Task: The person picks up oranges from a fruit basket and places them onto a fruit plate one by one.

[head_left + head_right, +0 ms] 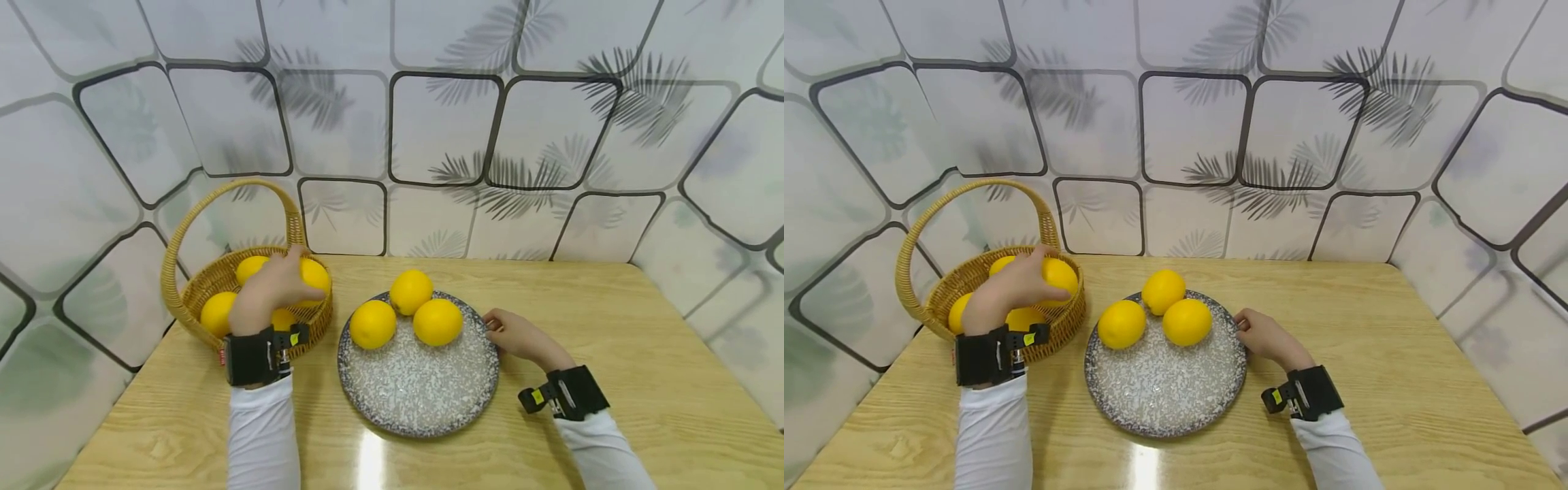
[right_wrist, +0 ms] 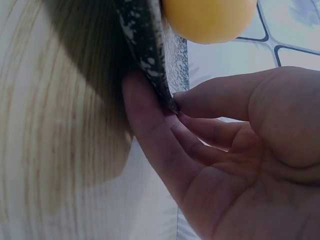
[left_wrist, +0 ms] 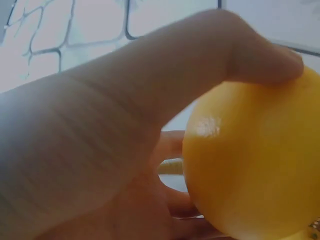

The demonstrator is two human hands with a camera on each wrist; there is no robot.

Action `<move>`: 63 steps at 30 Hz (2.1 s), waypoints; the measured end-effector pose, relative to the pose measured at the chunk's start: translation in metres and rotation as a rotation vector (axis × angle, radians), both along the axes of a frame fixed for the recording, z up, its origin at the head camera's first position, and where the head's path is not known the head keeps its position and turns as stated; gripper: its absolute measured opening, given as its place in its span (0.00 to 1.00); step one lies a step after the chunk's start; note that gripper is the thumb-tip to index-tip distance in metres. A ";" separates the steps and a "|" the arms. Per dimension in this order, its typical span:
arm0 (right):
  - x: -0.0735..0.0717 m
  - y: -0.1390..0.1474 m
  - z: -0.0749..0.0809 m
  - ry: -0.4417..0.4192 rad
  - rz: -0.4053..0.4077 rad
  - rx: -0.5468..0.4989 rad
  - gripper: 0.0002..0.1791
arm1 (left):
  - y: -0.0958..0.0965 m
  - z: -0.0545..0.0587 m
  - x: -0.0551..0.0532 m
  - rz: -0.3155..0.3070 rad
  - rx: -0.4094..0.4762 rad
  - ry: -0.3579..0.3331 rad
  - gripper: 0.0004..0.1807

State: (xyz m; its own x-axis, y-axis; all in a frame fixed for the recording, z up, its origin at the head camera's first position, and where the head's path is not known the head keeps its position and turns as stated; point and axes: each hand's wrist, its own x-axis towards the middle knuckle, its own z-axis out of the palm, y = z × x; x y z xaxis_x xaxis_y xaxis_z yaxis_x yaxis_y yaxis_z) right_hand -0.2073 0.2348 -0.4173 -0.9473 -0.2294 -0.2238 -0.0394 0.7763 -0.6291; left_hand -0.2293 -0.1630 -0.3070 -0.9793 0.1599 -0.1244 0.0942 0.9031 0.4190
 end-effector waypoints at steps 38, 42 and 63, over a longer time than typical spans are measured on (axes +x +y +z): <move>-0.002 0.003 0.001 0.016 0.020 -0.003 0.19 | 0.107 0.007 0.024 -0.353 -0.090 0.005 0.40; -0.003 0.003 0.001 0.016 0.020 0.006 0.19 | 0.118 0.001 0.022 -0.387 -0.114 -0.010 0.39; -0.001 0.003 0.001 -0.010 0.008 -0.025 0.19 | 0.142 -0.013 0.031 -0.424 -0.290 -0.001 0.39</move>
